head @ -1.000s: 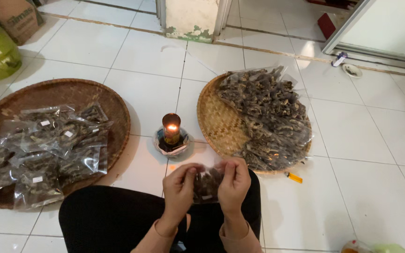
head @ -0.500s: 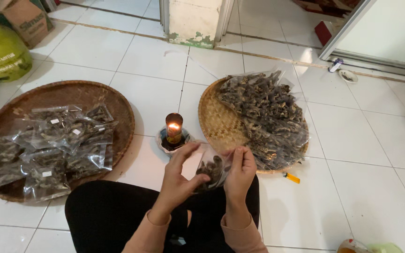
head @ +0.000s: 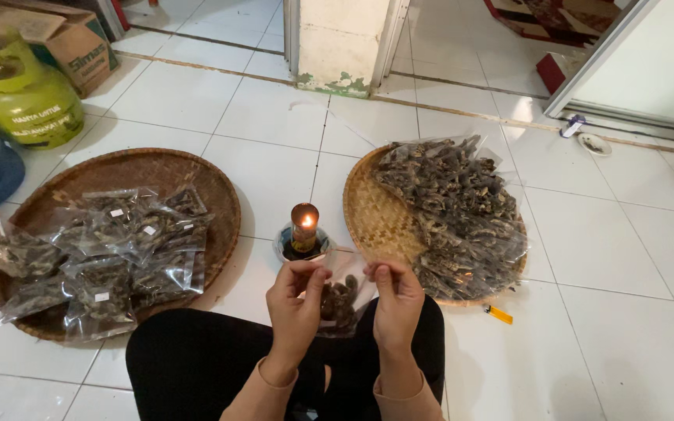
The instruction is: The person sits on the floor and places dried sea cucumber pieces into small clear plastic bags, holding each bag opening over a small oil-lamp flame to heat-seal it closed. Sealed bags are placed into a bamboo tray alongside other finished bags, and the person repeats the process with the next bag.
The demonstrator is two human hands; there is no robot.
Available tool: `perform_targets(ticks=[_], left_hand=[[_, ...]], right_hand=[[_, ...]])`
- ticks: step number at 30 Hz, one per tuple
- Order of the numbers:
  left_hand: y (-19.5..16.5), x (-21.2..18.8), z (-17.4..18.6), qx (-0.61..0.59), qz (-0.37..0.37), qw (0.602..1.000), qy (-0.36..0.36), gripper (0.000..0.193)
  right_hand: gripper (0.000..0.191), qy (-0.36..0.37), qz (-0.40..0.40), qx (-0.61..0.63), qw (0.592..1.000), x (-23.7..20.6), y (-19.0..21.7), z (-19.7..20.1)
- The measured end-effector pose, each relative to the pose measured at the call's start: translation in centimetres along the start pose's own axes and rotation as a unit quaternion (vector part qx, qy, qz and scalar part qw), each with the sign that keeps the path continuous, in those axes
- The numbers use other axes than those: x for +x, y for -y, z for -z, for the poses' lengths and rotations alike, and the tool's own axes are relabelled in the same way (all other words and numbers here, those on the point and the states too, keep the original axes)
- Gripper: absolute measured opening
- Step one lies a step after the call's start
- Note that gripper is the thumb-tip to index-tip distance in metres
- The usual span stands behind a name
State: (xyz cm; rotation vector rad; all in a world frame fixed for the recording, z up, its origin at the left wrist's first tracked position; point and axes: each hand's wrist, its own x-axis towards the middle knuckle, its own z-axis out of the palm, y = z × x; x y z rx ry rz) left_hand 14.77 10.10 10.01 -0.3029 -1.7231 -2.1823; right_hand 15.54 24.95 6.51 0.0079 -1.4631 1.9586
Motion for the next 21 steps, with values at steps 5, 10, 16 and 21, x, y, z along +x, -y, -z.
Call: perform_targets(ticks=[5,10,16,21], left_hand=[[-0.5,1.5,1.5,0.048,-0.001,0.999,0.014,0.031],[0.8,4.1,2.4,-0.057,0.074,0.996,-0.004,0.016],[0.2,5.1,3.5,0.135,-0.035,0.986,0.086,0.021],[0.8,5.3,3.3,0.084,0.048,0.993,0.066,0.022]], right_hand=[[0.018,0.050,-0.080,0.048,0.994,2.5,-1.0,0.8],[0.013,0.081,-0.099,0.120,0.985,5.0,-2.8,0.7],[0.009,0.116,-0.082,-0.002,0.990,6.5,-4.5,0.9],[0.016,0.161,-0.073,-0.038,0.983,7.1,-4.4,0.8]])
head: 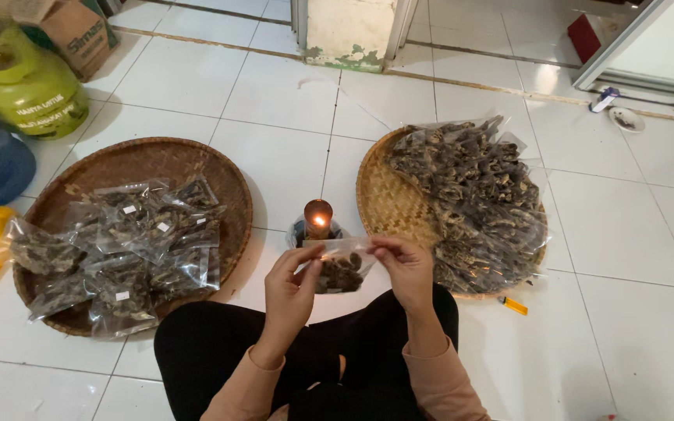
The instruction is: The person sits on the floor and places dried sea cucumber pieces into small clear plastic bags, holding each bag opening over a small oil-lamp flame to heat-seal it closed. Sealed bags are placed into a bamboo tray alongside other finished bags, and the person repeats the process with the next bag.
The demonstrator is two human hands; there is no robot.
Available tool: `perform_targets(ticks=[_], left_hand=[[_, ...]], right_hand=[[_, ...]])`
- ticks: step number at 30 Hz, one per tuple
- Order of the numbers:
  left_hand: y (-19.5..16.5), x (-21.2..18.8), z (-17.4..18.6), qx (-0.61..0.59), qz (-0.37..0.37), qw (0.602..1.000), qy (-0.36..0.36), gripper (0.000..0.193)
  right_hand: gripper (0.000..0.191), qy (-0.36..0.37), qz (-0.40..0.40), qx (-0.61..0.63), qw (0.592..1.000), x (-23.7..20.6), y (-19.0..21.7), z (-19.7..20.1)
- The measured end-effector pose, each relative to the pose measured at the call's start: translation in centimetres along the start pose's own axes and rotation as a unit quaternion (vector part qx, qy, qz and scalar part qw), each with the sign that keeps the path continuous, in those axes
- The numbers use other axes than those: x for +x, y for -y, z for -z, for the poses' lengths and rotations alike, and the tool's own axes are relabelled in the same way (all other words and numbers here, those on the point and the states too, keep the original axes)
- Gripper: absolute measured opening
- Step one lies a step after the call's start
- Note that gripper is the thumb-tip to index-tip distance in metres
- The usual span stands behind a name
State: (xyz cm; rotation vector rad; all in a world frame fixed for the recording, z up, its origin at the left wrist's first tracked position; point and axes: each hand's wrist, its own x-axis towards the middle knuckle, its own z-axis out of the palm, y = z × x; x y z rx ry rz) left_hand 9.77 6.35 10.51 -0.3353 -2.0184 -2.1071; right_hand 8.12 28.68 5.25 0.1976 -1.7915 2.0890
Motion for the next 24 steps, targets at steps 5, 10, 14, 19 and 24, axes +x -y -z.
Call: perform_targets(ticks=[5,10,14,19,24], left_hand=[[1.5,0.4,-0.6,-0.049,0.000,0.997,-0.060,0.021],[0.0,0.8,0.4,0.099,-0.093,0.991,0.016,0.035],[-2.8,1.3,1.4,0.224,-0.164,0.958,0.071,0.040],[-4.6,1.0,1.3,0.272,-0.192,0.942,0.041,0.021],[-5.0,-0.1,1.7,0.305,-0.171,0.936,0.047,0.013]], right_hand=[[0.024,0.038,0.054,-0.064,0.996,-0.1,1.5,-1.3],[0.025,0.030,0.073,-0.186,0.979,0.4,4.7,-2.1],[0.032,0.039,0.130,-0.312,0.941,0.1,7.7,-2.5],[0.032,0.041,0.206,-0.423,0.881,-0.9,10.5,-3.6],[0.025,0.032,0.277,-0.465,0.840,-1.7,11.7,-4.2]])
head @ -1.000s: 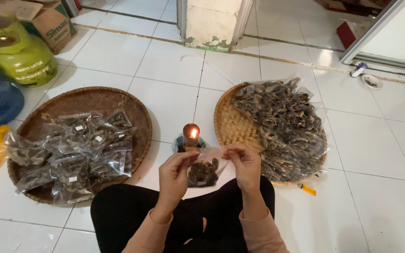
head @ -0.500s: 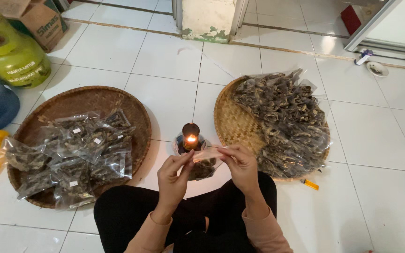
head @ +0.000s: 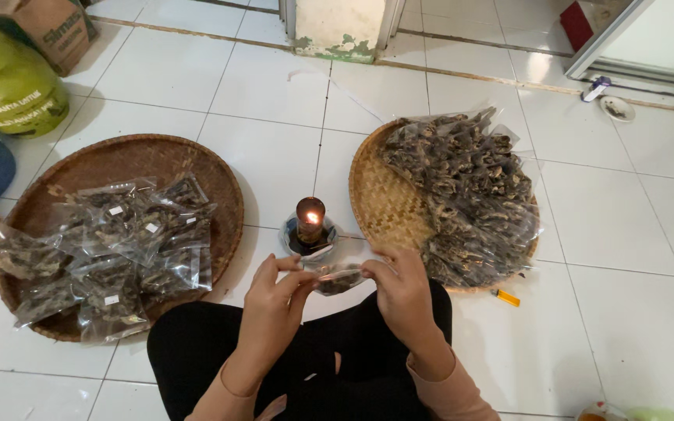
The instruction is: The person sits on the floor and places dried sea cucumber pieces into small clear plastic bags, holding each bag opening over a small oil-lamp flame to heat-seal it closed. Sealed bags are placed into a bamboo tray alongside other finished bags, and the person repeats the process with the next bag.
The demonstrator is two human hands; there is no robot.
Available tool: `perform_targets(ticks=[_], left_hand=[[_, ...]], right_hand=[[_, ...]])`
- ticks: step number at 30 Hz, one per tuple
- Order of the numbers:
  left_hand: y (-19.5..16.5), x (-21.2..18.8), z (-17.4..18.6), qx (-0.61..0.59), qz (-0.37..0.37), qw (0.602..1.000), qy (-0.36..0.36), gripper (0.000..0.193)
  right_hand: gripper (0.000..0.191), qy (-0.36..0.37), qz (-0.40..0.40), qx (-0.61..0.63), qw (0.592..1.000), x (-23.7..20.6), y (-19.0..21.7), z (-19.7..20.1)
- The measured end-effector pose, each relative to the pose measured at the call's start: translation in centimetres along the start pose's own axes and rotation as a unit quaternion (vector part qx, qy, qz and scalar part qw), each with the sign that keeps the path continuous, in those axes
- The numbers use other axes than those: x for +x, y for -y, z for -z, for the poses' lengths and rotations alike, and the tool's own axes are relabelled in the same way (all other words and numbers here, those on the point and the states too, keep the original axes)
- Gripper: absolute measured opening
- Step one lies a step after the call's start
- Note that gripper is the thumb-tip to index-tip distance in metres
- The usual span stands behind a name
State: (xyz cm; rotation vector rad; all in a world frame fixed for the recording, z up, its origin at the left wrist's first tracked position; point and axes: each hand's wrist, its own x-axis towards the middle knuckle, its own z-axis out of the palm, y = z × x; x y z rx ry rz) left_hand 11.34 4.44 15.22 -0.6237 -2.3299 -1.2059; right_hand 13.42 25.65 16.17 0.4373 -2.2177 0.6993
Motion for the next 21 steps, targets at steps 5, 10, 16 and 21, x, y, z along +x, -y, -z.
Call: perform_targets(ticks=[5,10,16,21], left_hand=[[-0.1,-1.4,0.1,0.044,-0.038,0.995,0.084,0.032],[-0.2,-3.5,-1.6,0.041,-0.075,0.992,0.093,0.032],[0.2,-4.5,-2.3,0.032,-0.074,0.991,0.107,0.025],[-0.9,-4.7,-1.7,0.055,-0.143,0.981,0.121,0.036]], right_hand=[[0.025,0.080,-0.020,0.045,0.996,-1.2,0.6,-0.3],[0.025,0.124,-0.048,0.090,0.987,-3.1,1.0,-0.5],[0.023,0.149,-0.038,0.103,0.983,-4.5,0.8,0.1],[0.024,0.155,-0.047,0.115,0.980,-4.9,0.7,0.4]])
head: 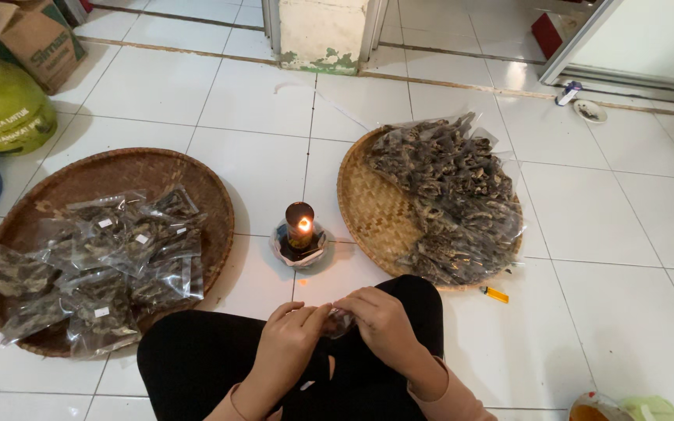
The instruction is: The person sits on the floor and places dried sea cucumber pieces into small clear plastic bags, holding each bag opening over a small oil-lamp flame to heat-seal it closed. Sealed bags are placed into a bamboo tray alongside other finished bags, and the person repeats the process with the next bag.
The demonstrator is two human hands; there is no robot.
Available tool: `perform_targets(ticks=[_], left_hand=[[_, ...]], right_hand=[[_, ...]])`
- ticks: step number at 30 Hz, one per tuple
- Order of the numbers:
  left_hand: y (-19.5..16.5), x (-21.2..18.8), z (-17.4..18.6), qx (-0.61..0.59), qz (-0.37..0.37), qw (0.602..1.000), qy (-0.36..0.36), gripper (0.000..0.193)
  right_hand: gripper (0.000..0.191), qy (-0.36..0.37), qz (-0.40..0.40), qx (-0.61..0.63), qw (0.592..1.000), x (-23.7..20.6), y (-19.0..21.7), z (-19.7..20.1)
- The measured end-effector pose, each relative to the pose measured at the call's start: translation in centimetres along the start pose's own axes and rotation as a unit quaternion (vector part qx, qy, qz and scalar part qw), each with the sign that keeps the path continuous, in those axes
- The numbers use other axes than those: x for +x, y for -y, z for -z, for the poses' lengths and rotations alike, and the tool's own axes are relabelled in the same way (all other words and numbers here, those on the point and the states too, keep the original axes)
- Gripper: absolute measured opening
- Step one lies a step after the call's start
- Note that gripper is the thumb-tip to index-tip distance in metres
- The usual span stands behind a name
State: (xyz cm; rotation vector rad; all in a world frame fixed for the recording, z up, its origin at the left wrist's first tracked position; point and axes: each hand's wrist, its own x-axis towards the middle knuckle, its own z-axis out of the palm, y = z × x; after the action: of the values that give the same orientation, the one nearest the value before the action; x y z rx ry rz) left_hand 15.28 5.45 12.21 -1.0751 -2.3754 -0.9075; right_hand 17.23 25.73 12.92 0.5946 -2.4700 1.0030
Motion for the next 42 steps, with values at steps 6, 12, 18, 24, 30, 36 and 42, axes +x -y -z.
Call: perform_targets(ticks=[6,12,18,24,30,36,42], left_hand=[[-0.2,-0.3,0.8,-0.039,0.114,0.992,0.036,0.019],[0.4,-1.4,2.3,0.025,0.084,0.996,0.029,0.022],[-0.3,-1.3,2.6,0.036,0.064,0.996,-0.041,0.035],[-0.7,-1.2,2.3,-0.002,0.158,0.986,-0.056,0.012],[-0.1,-0.9,2.8,0.031,0.107,0.994,0.004,0.017],[-0.3,-0.2,2.9,-0.016,0.086,0.996,-0.025,0.017],[-0.1,0.0,2.5,-0.038,0.048,0.998,-0.018,0.024]], right_hand=[[0.025,0.010,0.000,0.047,0.999,-0.1,-0.2,0.3],[0.019,0.004,-0.046,0.095,0.994,-0.1,-0.5,1.1],[0.019,-0.018,-0.075,0.106,0.991,0.1,-0.3,1.2],[0.014,-0.008,-0.077,0.107,0.991,0.0,-0.1,1.5],[0.014,-0.018,-0.078,0.116,0.990,0.2,0.0,2.1],[0.012,-0.002,-0.073,0.128,0.989,0.2,0.3,2.4],[0.012,-0.014,-0.098,0.138,0.985,0.3,0.0,3.0]])
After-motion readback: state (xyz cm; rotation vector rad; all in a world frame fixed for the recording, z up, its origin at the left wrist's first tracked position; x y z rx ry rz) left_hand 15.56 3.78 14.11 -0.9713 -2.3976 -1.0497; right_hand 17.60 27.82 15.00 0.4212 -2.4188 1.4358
